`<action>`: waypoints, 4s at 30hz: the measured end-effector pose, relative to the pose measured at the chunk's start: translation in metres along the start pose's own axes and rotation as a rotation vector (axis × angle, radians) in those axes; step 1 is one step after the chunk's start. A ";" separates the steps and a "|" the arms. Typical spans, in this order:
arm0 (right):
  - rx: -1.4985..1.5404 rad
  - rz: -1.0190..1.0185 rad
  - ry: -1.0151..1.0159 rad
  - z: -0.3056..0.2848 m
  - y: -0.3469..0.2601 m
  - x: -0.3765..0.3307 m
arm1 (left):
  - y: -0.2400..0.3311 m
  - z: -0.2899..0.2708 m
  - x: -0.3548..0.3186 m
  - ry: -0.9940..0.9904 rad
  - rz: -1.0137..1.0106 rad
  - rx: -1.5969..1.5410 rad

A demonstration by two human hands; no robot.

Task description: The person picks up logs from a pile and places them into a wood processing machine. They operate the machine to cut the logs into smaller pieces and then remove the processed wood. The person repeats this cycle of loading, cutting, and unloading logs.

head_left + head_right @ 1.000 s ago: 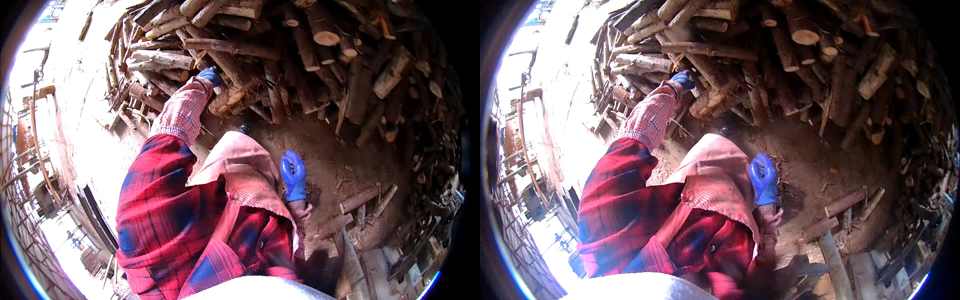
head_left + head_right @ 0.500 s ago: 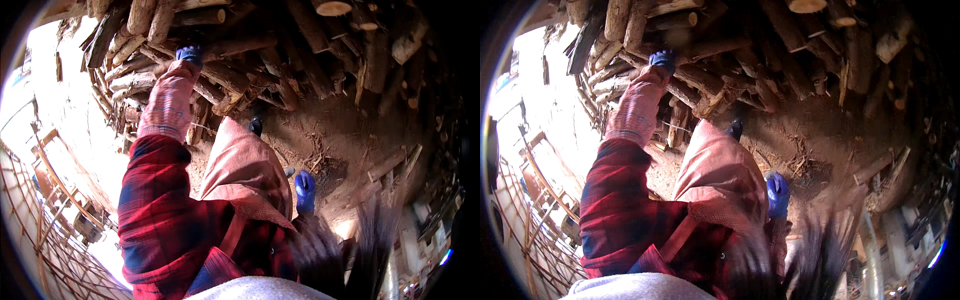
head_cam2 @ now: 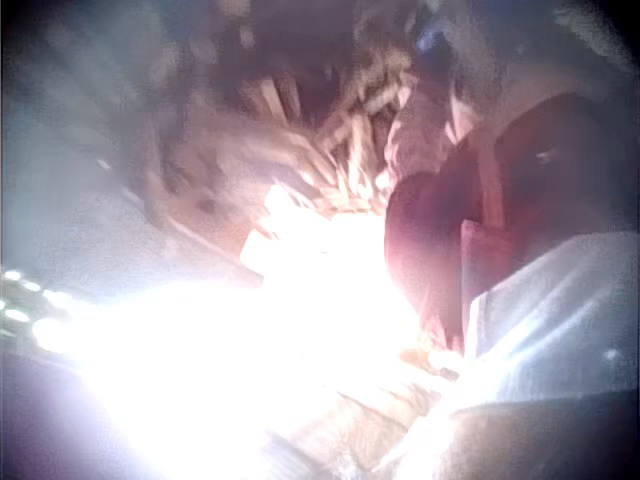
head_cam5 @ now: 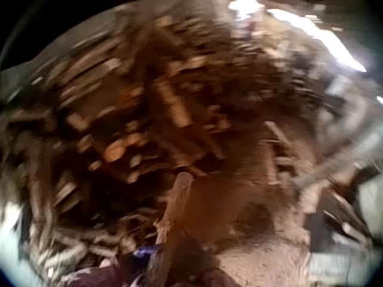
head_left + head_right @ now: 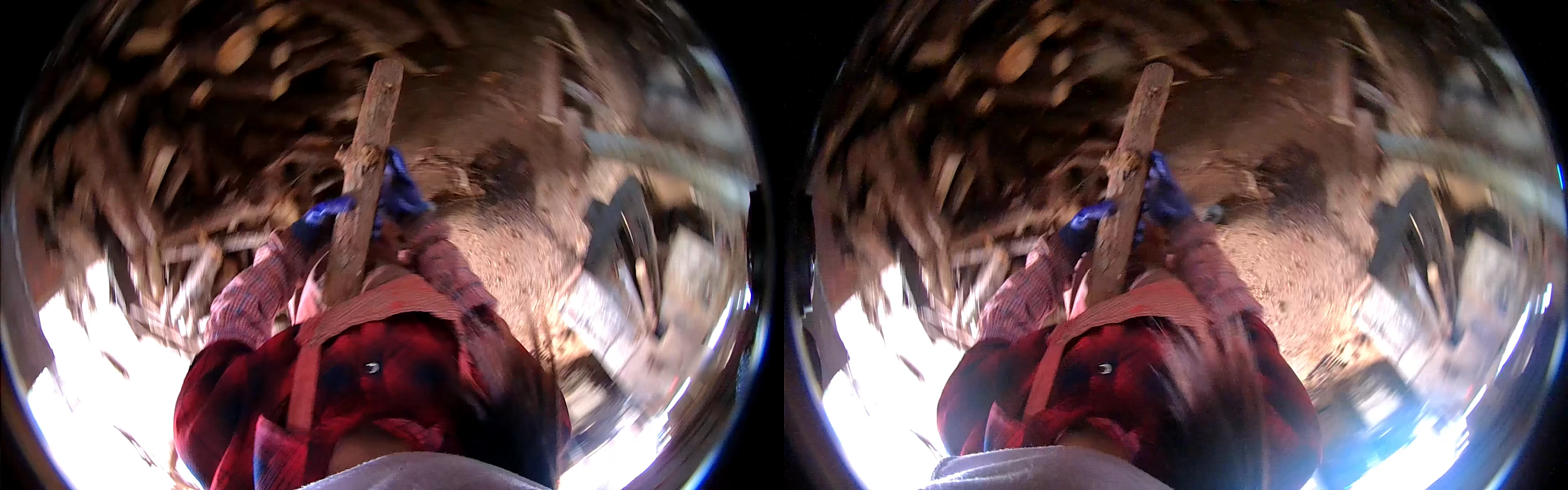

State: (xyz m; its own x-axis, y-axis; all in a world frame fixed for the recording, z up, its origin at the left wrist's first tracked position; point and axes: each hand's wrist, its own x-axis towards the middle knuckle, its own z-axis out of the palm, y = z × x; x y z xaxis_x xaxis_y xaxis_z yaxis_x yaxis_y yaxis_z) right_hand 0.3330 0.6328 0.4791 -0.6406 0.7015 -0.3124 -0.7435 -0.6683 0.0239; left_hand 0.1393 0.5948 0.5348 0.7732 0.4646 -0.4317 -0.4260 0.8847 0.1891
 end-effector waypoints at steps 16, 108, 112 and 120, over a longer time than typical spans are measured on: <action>-0.176 -1.568 0.328 0.099 -0.289 -0.308 | -0.071 0.271 0.248 -0.322 0.414 1.578; -2.265 0.038 -0.922 -0.114 0.006 0.001 | -0.005 -0.292 -0.373 2.101 0.398 1.456; -1.395 0.487 0.735 -0.093 0.058 0.046 | 0.118 -0.285 -0.121 1.330 0.029 1.331; -1.251 0.352 0.755 -0.156 0.104 0.077 | 0.156 -0.443 -0.001 1.352 0.235 1.244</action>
State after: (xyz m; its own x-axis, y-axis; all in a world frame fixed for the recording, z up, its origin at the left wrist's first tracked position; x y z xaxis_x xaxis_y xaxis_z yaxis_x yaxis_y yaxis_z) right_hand 0.2365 0.5792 0.3090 -0.2102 0.4357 -0.8752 0.3126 -0.8183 -0.4824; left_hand -0.1358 0.7161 0.1739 -0.3660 0.7785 -0.5099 0.5770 0.6197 0.5321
